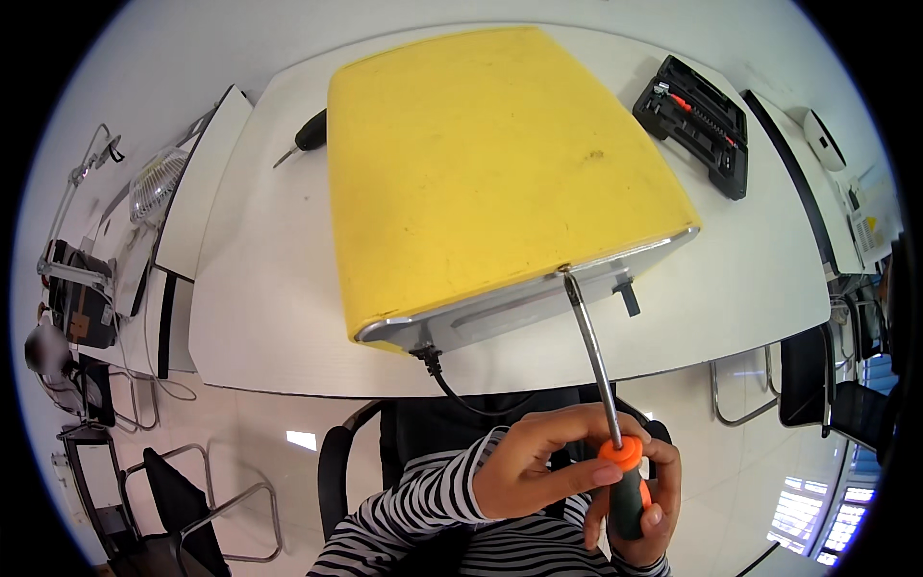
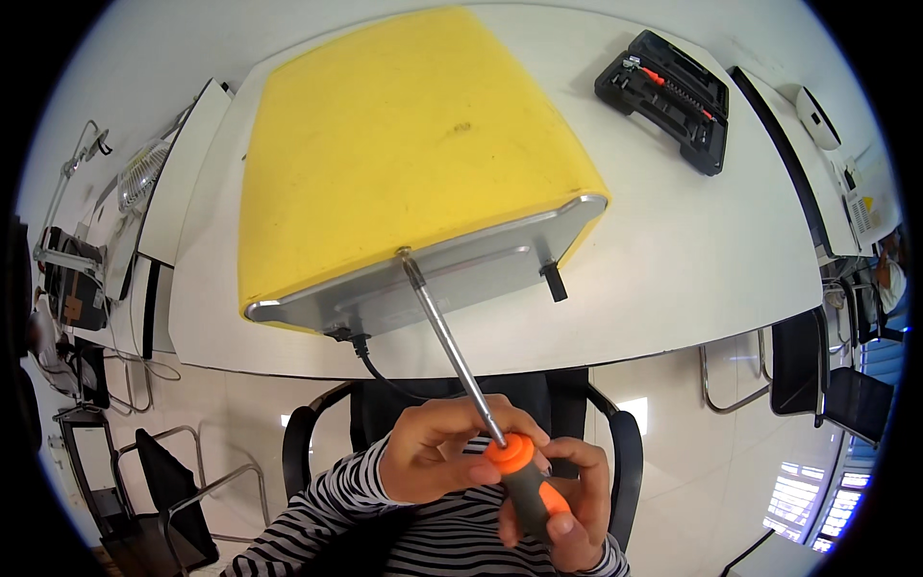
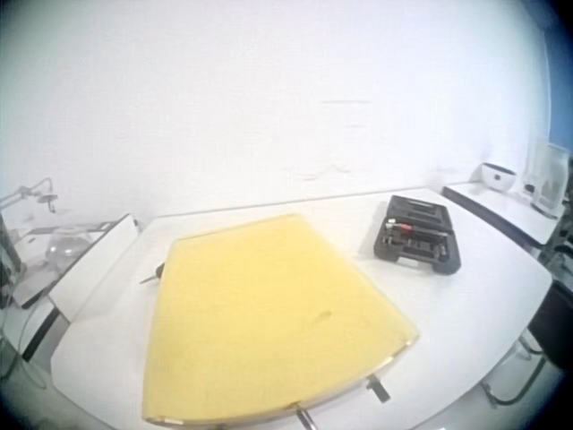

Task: The person uses a screwdriver to remove screws from the back panel of a yellow appliance. They rotate the device to access different screws and continue unscrewing them throughout the clip.

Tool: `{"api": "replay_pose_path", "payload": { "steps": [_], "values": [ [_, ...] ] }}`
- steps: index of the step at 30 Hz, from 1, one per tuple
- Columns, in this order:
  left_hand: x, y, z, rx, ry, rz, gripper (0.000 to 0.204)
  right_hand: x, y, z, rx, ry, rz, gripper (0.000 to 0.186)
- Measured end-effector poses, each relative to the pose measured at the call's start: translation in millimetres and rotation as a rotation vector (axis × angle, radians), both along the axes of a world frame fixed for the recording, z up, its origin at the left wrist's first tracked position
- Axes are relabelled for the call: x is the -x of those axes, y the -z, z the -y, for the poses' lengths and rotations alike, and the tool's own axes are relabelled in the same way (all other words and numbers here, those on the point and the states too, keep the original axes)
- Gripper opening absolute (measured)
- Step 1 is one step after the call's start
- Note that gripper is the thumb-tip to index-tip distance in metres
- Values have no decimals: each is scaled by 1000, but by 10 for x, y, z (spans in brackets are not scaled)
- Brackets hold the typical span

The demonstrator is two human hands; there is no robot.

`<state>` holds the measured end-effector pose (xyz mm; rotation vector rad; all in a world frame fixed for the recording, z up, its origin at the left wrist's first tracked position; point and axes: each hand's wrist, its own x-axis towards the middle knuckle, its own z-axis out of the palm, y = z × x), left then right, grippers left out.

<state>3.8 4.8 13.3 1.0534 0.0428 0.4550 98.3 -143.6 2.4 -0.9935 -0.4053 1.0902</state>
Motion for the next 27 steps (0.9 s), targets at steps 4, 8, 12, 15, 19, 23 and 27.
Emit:
{"api": "replay_pose_path", "payload": {
  "steps": [4, 8, 12, 15, 19, 23, 27],
  "values": [
    [28, 30, 9, -19, -10, -25, 34, 97, -41, 39, 180, 108, 512, 61],
    [94, 20, 40, -134, -73, -157, 36, 140, 144, -23, 25, 516, 1236, 49],
    [103, -35, 106, -131, -129, -191, 38, 79, 161, -59, -148, 448, 1659, 51],
    [62, -38, 91, -91, -92, -155, 40, 96, 33, -67, -86, 333, 1806, 52],
    [60, -76, 79, 130, -38, -97, 45, 20, 1, -97, -191, 224, 1696, 55],
    [31, -31, 72, 258, 46, 31, 54, 177, 196, -56, -356, 177, 591, 63],
    [55, -7, 61, 244, 88, 49, 46, 188, 85, -183, -424, 88, 476, 59]
  ]
}}
